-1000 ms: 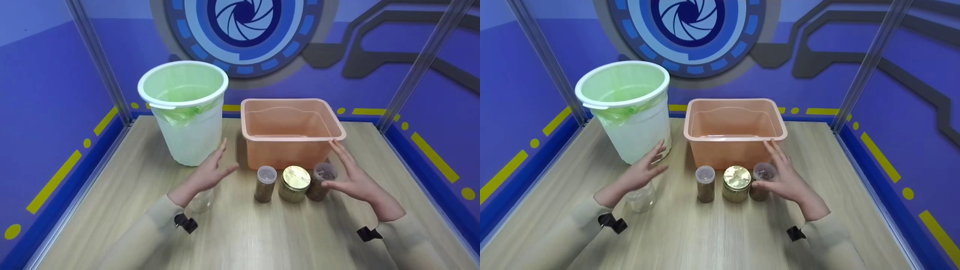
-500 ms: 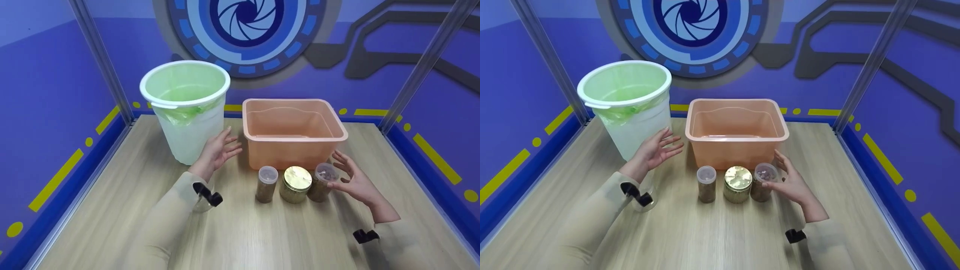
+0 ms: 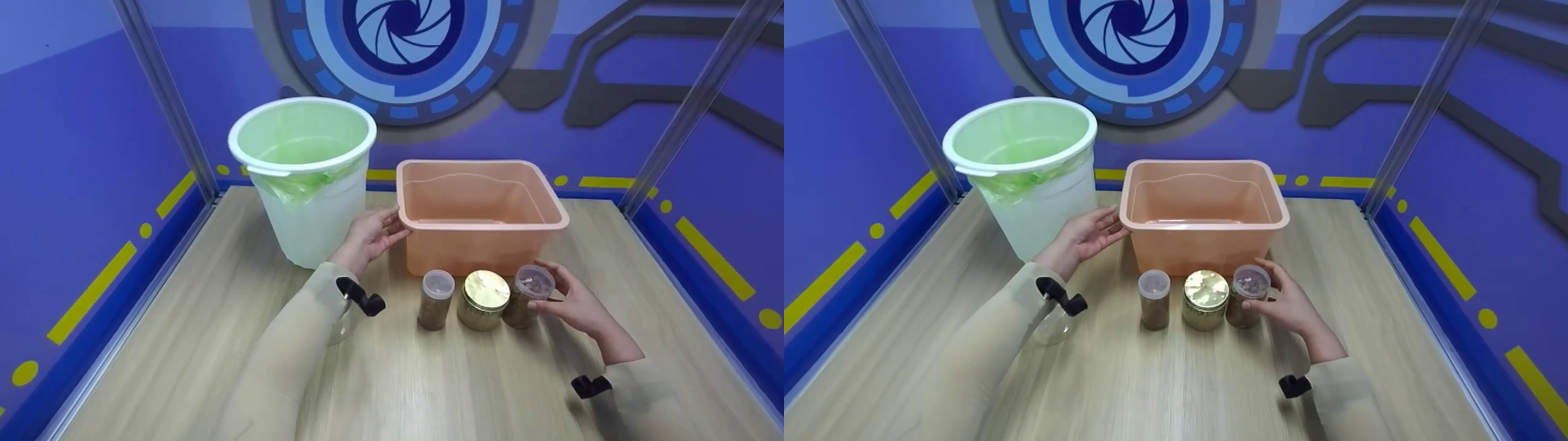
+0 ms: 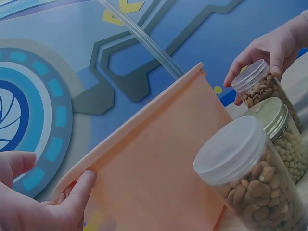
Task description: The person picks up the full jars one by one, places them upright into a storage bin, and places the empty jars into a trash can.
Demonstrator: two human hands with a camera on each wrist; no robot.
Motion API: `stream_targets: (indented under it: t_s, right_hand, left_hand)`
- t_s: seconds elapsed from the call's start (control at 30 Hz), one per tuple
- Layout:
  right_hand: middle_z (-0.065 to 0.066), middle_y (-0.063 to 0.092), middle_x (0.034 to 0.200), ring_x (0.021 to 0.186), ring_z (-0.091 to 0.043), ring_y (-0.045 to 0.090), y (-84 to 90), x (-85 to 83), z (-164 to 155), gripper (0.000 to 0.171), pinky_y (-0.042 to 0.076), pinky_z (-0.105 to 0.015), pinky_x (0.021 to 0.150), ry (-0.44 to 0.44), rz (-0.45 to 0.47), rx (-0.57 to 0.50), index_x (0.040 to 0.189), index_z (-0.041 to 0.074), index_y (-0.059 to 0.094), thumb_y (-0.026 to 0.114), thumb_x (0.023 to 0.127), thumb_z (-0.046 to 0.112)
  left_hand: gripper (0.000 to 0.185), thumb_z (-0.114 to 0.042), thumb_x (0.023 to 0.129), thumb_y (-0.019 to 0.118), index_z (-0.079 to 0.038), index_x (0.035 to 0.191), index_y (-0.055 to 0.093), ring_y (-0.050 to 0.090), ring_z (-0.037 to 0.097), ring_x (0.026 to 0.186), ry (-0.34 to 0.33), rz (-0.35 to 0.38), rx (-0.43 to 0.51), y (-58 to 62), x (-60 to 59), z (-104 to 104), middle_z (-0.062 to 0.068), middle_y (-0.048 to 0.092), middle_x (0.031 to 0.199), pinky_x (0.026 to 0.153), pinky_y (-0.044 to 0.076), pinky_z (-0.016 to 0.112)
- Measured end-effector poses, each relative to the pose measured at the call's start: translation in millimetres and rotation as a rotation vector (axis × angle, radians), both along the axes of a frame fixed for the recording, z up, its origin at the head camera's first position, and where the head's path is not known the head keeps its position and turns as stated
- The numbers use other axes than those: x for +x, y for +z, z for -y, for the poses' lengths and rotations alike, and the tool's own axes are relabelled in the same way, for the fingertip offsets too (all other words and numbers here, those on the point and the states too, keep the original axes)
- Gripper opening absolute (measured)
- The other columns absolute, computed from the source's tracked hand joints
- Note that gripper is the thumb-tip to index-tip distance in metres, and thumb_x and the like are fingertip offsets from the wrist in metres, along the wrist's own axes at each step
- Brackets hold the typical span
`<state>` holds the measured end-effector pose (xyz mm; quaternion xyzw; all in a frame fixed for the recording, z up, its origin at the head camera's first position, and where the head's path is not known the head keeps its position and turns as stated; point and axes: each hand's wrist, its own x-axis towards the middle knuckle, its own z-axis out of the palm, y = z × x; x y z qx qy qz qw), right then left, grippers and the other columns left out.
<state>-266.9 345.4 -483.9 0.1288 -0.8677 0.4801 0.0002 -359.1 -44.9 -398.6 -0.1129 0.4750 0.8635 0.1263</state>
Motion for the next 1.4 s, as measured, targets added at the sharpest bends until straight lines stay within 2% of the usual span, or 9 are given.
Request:
stream_targets:
  t_s: [0.07,0.17,0.3,0.7,0.9,1.03,1.13,1.23,1.4]
  right_hand:
    - [-0.020,0.055,0.146,0.126,-0.003,0.053,-1.6,-0.7,0,0.080,0.050,-0.013,0.094,-0.009,-0.007,-0.002,0.151,0.004,0.043,0.086,0.085,0.017]
    - [-0.021,0.058,0.141,0.116,0.011,0.051,-3.0,-0.6,1,0.076,0.048,-0.012,0.094,-0.013,-0.020,0.004,0.147,0.001,0.046,0.086,0.084,0.016]
    - [-0.020,0.058,0.139,0.116,0.011,0.052,-3.7,-0.5,2,0.075,0.048,-0.011,0.094,-0.010,-0.021,-0.001,0.146,0.000,0.046,0.086,0.084,0.016]
    - [-0.018,0.058,0.141,0.118,0.008,0.050,-2.4,1.5,4,0.074,0.046,-0.011,0.095,-0.028,-0.002,0.015,0.146,0.003,0.046,0.085,0.085,0.020]
    - [-0.017,0.059,0.139,0.116,0.007,0.054,7.9,2.2,3,0.073,0.049,-0.013,0.094,-0.026,-0.011,0.016,0.147,0.005,0.048,0.085,0.086,0.019]
    - [-0.012,0.060,0.133,0.110,0.006,0.057,33.3,4.4,3,0.071,0.053,-0.012,0.088,-0.018,-0.036,0.006,0.145,0.002,0.047,0.084,0.086,0.016]
    - [0.000,0.062,0.123,0.104,0.001,0.061,62.9,6.0,5,0.067,0.057,-0.015,0.081,0.018,-0.080,-0.027,0.141,-0.002,0.048,0.083,0.085,0.006]
    - [0.009,0.064,0.114,0.098,-0.001,0.064,94.6,4.2,11,0.064,0.060,-0.017,0.077,0.077,-0.150,-0.072,0.138,-0.007,0.048,0.080,0.083,-0.005]
    - [0.011,0.066,0.110,0.094,-0.003,0.065,144.0,-10.4,31,0.063,0.058,-0.014,0.076,0.112,-0.261,-0.075,0.136,-0.008,0.052,0.079,0.079,-0.012]
  left_hand:
    - [0.044,-0.006,0.101,0.062,0.003,0.143,0.053,0.067,0.030,0.116,-0.011,0.001,-0.027,-1.1,-2.0,-3,0.020,0.066,0.129,0.100,0.060,0.042]
    - [0.052,0.000,0.099,0.064,0.000,0.149,0.050,0.067,0.030,0.114,-0.008,0.006,-0.068,-3.8,-5.3,-6,0.022,0.064,0.133,0.097,0.062,0.039]
    - [0.054,0.005,0.097,0.063,-0.002,0.149,0.052,0.069,0.027,0.102,0.006,0.002,-0.093,-7.6,-8.6,-6,0.022,0.064,0.136,0.091,0.064,0.036]
    - [0.056,0.007,0.096,0.063,-0.002,0.149,0.051,0.063,0.037,0.126,0.013,-0.025,-0.069,-12.2,-9.2,-6,0.024,0.063,0.138,0.079,0.067,0.030]
    - [0.054,0.006,0.095,0.064,-0.001,0.148,0.052,0.071,0.025,0.097,0.022,-0.032,-0.076,-12.3,-8.9,-7,0.024,0.065,0.135,0.077,0.067,0.029]
    - [0.053,0.006,0.095,0.064,-0.001,0.147,0.054,0.070,0.024,0.094,0.029,-0.029,-0.077,-12.9,-9.4,-8,0.023,0.066,0.131,0.074,0.067,0.028]
    - [0.051,0.006,0.096,0.063,-0.001,0.146,0.055,0.069,0.027,0.101,0.029,-0.031,-0.078,-13.2,-9.7,-8,0.022,0.067,0.128,0.073,0.067,0.028]
    - [0.051,0.007,0.097,0.061,-0.001,0.147,0.054,0.069,0.025,0.097,0.028,-0.038,-0.078,-13.2,-10.2,-9,0.022,0.066,0.129,0.074,0.067,0.028]
    - [0.050,0.004,0.097,0.063,-0.003,0.146,0.055,0.070,0.021,0.091,0.028,-0.025,-0.107,-12.9,-10.4,-9,0.022,0.066,0.134,0.080,0.066,0.030]
